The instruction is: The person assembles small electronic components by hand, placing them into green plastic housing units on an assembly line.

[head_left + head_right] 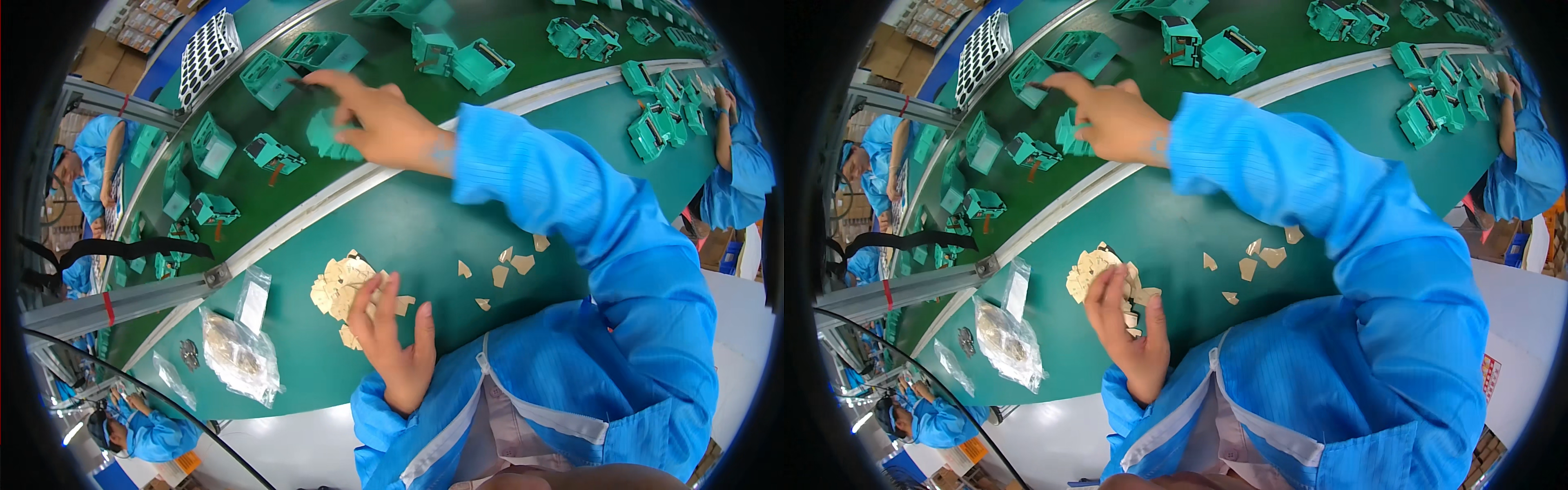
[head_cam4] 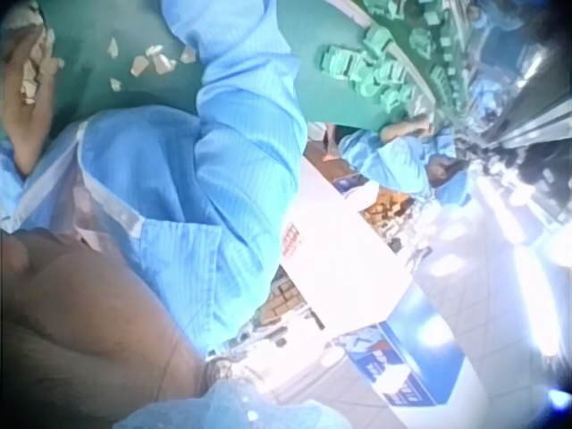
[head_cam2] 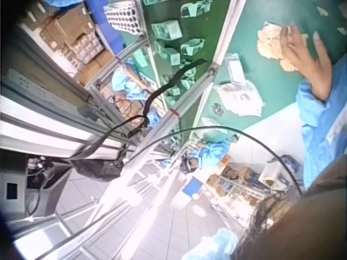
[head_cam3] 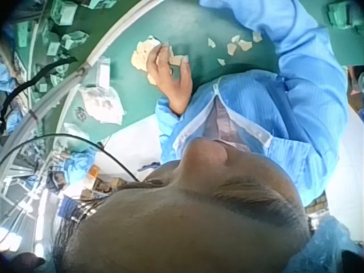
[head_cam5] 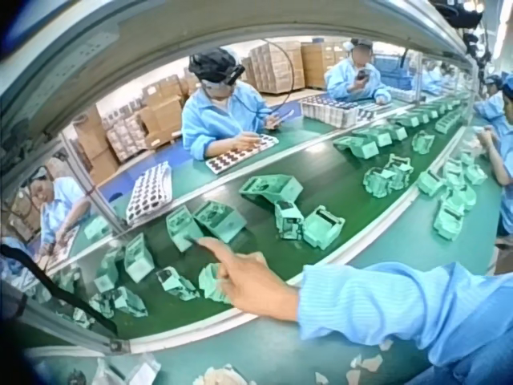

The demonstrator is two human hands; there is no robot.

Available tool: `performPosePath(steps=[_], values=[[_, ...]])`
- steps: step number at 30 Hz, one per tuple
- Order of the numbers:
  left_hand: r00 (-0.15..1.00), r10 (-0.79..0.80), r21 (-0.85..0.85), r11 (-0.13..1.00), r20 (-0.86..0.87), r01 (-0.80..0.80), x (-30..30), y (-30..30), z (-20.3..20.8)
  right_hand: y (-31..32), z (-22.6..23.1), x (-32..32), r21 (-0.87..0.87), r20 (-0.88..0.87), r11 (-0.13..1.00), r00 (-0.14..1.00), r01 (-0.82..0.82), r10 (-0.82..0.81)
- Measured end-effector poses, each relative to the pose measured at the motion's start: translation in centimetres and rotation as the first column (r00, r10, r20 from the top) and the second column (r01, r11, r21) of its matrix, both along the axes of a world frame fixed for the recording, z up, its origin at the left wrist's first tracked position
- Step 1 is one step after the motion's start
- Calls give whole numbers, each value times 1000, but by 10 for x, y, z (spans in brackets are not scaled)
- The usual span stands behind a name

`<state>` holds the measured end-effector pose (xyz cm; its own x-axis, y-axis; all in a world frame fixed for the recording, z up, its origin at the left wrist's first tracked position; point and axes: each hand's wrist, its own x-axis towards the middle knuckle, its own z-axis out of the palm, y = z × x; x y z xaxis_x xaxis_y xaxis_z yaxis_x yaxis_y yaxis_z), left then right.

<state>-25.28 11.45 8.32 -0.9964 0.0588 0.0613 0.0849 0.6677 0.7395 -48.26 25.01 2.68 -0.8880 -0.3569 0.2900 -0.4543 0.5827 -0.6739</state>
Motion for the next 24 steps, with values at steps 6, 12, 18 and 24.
performPosePath(steps=[6,12,18,24], values=[[986,168,571,808,9,-143,0,9,-4,58,73,129,-726,685,551,504,412,526],[913,-196,748,645,358,-155,10,14,5,86,73,201,-648,749,519,344,557,566],[888,-116,660,713,445,-237,13,21,5,104,50,221,-409,577,857,816,313,-23],[782,-146,671,623,605,-403,8,26,7,103,58,227,-591,713,730,644,343,275]])
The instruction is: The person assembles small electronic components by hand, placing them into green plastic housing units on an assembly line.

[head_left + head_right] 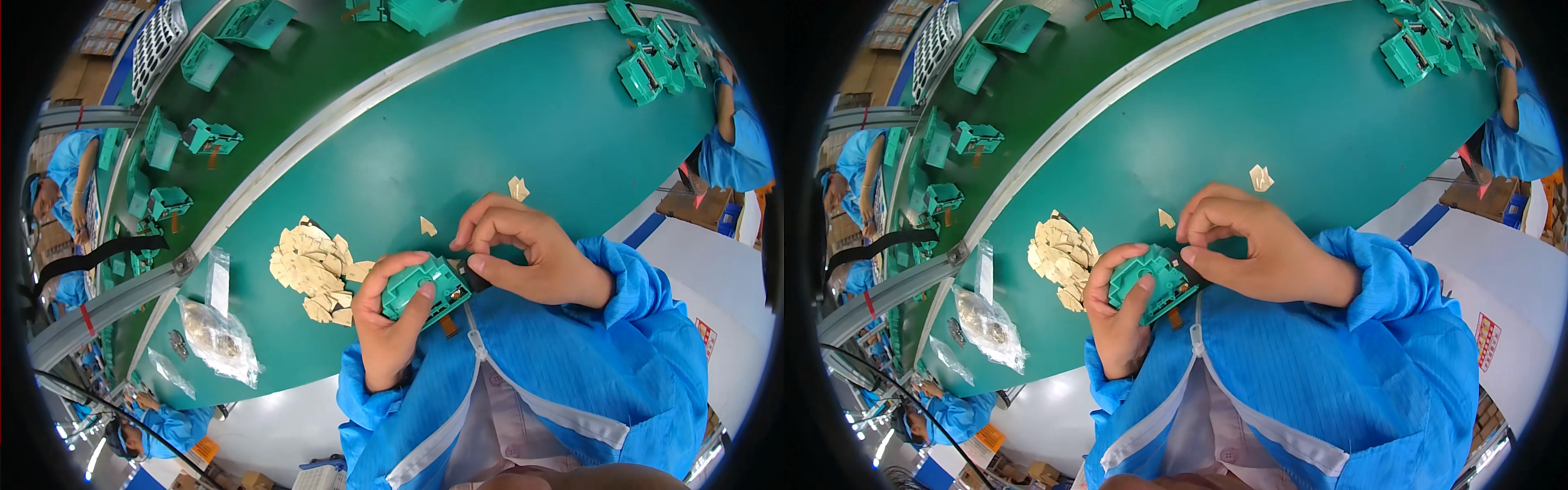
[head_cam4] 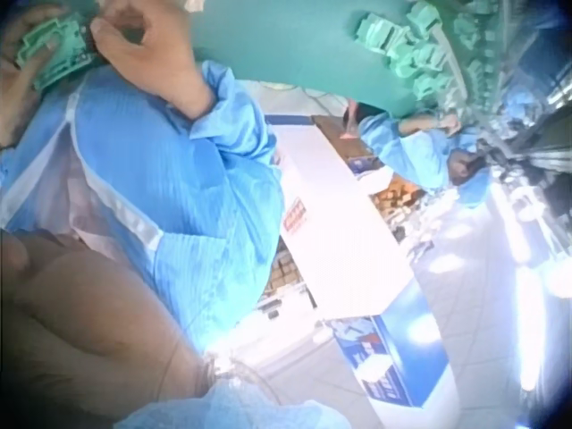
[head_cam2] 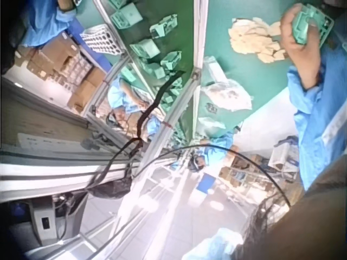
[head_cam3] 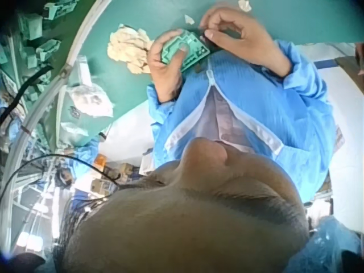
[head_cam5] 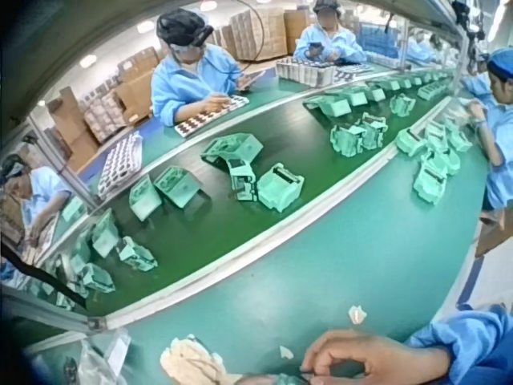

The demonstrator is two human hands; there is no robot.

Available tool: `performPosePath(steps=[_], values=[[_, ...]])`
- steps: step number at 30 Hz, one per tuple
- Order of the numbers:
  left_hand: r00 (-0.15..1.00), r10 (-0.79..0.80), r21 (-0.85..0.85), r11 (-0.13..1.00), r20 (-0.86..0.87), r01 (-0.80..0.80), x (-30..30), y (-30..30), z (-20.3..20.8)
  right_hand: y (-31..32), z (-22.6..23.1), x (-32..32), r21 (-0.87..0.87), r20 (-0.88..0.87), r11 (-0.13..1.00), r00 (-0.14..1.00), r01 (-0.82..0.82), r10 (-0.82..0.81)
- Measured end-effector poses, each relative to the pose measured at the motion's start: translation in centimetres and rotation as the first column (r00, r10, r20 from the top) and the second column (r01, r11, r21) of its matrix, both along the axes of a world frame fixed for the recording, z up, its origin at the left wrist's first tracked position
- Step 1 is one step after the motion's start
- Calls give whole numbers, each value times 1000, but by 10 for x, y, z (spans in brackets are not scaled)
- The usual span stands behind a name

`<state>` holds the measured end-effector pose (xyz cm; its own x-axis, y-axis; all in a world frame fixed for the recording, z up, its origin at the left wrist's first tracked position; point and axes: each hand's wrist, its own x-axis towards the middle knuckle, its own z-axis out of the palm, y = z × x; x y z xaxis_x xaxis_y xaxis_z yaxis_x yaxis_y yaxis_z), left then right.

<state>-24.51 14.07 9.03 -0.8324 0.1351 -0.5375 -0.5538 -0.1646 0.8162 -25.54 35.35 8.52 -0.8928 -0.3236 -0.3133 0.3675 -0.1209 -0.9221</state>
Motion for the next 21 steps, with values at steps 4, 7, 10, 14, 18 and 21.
performPosePath(steps=[4,7,10,14,18,21], values=[[996,-79,-3,997,29,79,-2,0,-1,-4,1,-3,48,-22,998,999,-31,32],[992,-122,-20,992,15,122,-1,-4,-6,-4,2,-7,133,-55,988,995,-78,86],[988,-152,-38,988,5,152,-2,-4,-9,-4,0,-8,187,-55,977,992,-105,117],[985,-159,-35,986,69,162,-5,-2,-7,-5,0,-10,222,-39,969,991,-113,125],[989,-130,-4,991,71,131,-7,2,-7,-4,-1,-12,237,-54,964,990,-116,133],[990,-140,-42,989,32,141,-5,2,-12,-3,-1,-12,225,-39,968,991,-113,125]])
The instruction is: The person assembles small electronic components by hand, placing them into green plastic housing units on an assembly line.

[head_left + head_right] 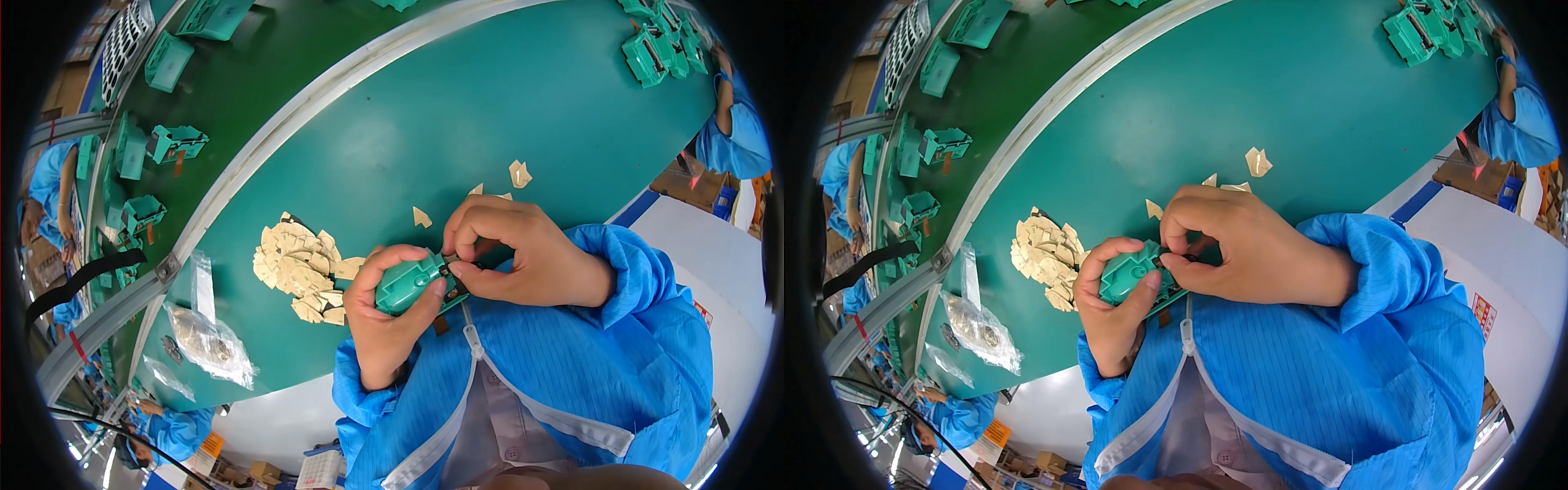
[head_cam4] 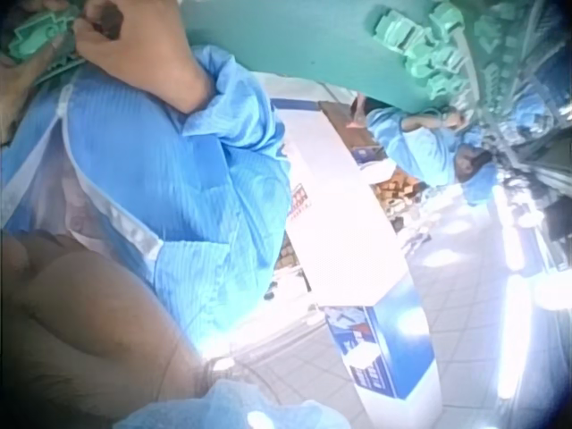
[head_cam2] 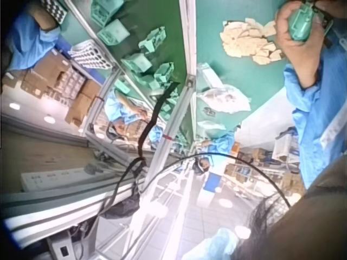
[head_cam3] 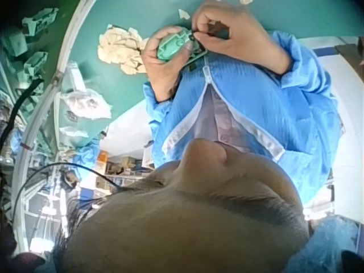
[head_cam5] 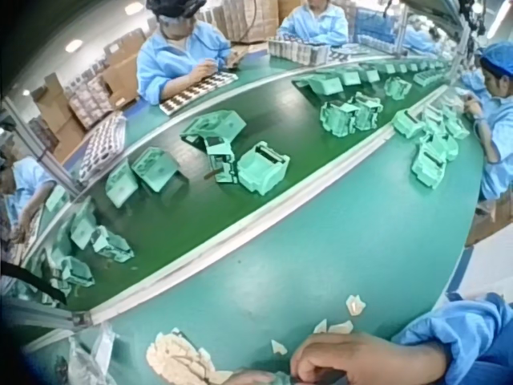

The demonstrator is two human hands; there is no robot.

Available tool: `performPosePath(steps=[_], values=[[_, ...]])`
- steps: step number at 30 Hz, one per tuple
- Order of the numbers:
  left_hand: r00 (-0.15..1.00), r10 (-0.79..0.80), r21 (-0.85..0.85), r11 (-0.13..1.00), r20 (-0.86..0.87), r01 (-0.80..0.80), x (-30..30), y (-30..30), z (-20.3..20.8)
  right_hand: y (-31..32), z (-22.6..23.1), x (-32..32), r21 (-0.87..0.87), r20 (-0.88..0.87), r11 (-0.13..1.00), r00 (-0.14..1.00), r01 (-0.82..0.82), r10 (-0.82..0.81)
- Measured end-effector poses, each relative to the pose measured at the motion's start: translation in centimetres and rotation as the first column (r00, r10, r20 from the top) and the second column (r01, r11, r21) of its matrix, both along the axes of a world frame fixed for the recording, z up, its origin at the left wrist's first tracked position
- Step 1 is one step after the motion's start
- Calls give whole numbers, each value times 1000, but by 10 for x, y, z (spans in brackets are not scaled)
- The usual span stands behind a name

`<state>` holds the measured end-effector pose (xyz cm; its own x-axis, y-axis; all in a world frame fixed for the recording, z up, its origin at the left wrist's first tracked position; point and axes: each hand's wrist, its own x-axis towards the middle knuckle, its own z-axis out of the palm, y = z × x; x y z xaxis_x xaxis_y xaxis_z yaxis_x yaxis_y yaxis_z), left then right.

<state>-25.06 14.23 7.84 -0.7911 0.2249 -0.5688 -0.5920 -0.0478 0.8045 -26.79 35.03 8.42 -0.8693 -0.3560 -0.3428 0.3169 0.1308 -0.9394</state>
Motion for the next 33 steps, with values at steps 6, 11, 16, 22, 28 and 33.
performPosePath(steps=[6,11,16,22,28,33], values=[[999,40,-19,999,-2,-40,0,6,0,2,-1,-1,-10,2,1000,1000,5,-5],[994,77,-46,996,78,-73,-3,9,3,3,-2,-1,-24,36,1000,999,10,-9],[993,92,-29,996,76,-90,-2,11,2,3,-6,-2,-48,4,999,1000,22,-22],[987,103,-9,995,120,-103,-2,13,2,8,-6,-4,-68,60,998,998,3,1],[974,150,69,984,171,-164,-2,15,4,12,-9,-6,-62,56,997,997,-56,59],[980,159,184,967,118,-178,3,10,-10,16,-11,-3,-255,182,967,982,-9,57]])
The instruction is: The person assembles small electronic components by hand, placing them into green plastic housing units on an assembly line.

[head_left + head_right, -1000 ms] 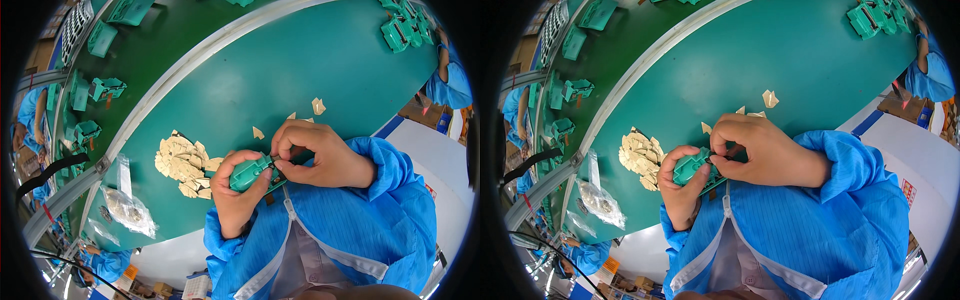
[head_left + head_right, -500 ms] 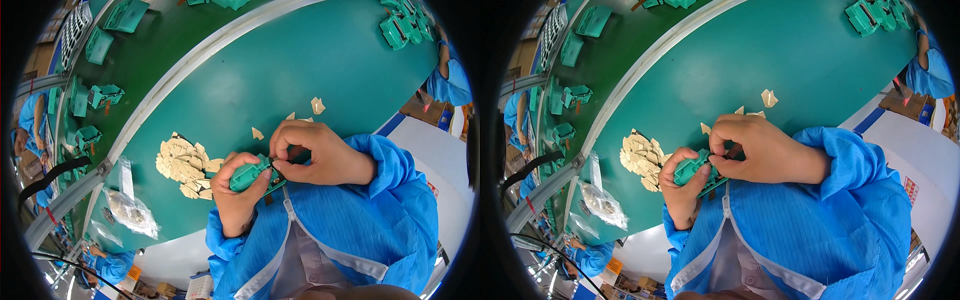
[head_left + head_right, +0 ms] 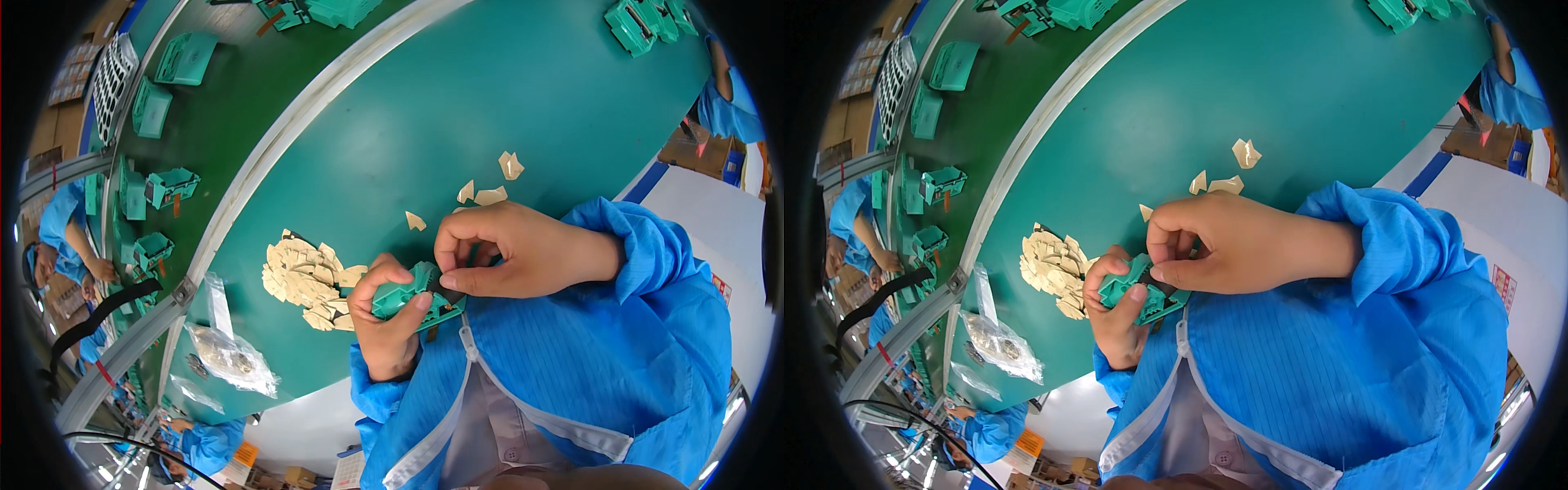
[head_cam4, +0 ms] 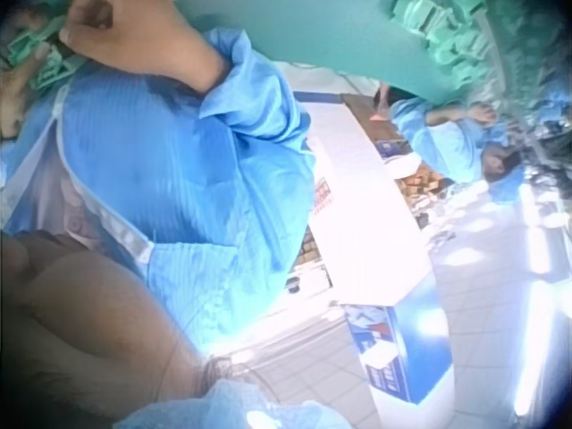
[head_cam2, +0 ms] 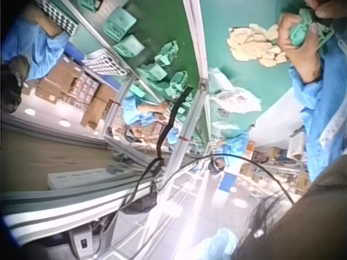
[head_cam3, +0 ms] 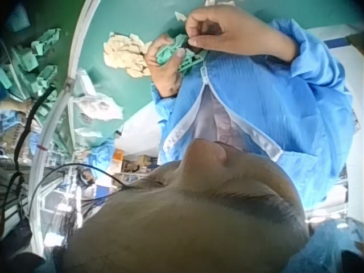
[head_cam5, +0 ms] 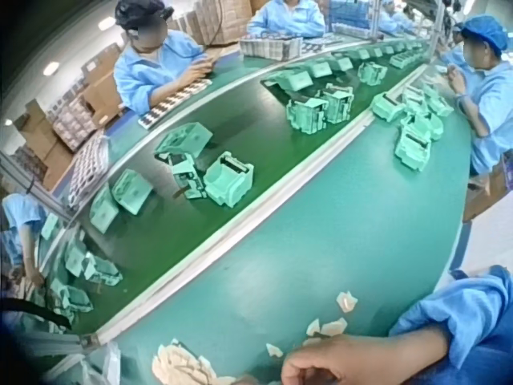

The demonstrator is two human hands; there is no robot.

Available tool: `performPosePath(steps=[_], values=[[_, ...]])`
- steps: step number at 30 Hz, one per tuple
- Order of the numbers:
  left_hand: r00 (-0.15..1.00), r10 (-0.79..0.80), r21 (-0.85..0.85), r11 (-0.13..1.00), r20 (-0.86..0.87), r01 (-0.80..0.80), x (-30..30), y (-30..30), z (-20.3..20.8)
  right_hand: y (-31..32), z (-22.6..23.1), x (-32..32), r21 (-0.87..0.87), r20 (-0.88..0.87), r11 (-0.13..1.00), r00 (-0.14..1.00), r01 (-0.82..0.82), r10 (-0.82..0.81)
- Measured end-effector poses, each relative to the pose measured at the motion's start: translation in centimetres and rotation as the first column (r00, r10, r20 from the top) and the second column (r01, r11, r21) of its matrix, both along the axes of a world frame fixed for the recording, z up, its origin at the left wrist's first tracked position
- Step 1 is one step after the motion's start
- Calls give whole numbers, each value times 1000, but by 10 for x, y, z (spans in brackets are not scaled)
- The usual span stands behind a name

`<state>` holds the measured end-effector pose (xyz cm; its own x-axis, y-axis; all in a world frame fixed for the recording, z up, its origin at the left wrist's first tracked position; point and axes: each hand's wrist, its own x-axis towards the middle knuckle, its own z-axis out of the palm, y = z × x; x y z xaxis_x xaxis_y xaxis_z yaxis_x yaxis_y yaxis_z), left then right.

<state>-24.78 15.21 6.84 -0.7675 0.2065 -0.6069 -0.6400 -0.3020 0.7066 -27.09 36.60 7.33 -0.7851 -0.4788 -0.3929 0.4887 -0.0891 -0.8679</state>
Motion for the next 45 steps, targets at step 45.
performPosePath(steps=[45], values=[[993,118,256,961,-28,-107,17,-5,-23,-10,7,8,-25,190,999,981,-42,46]])
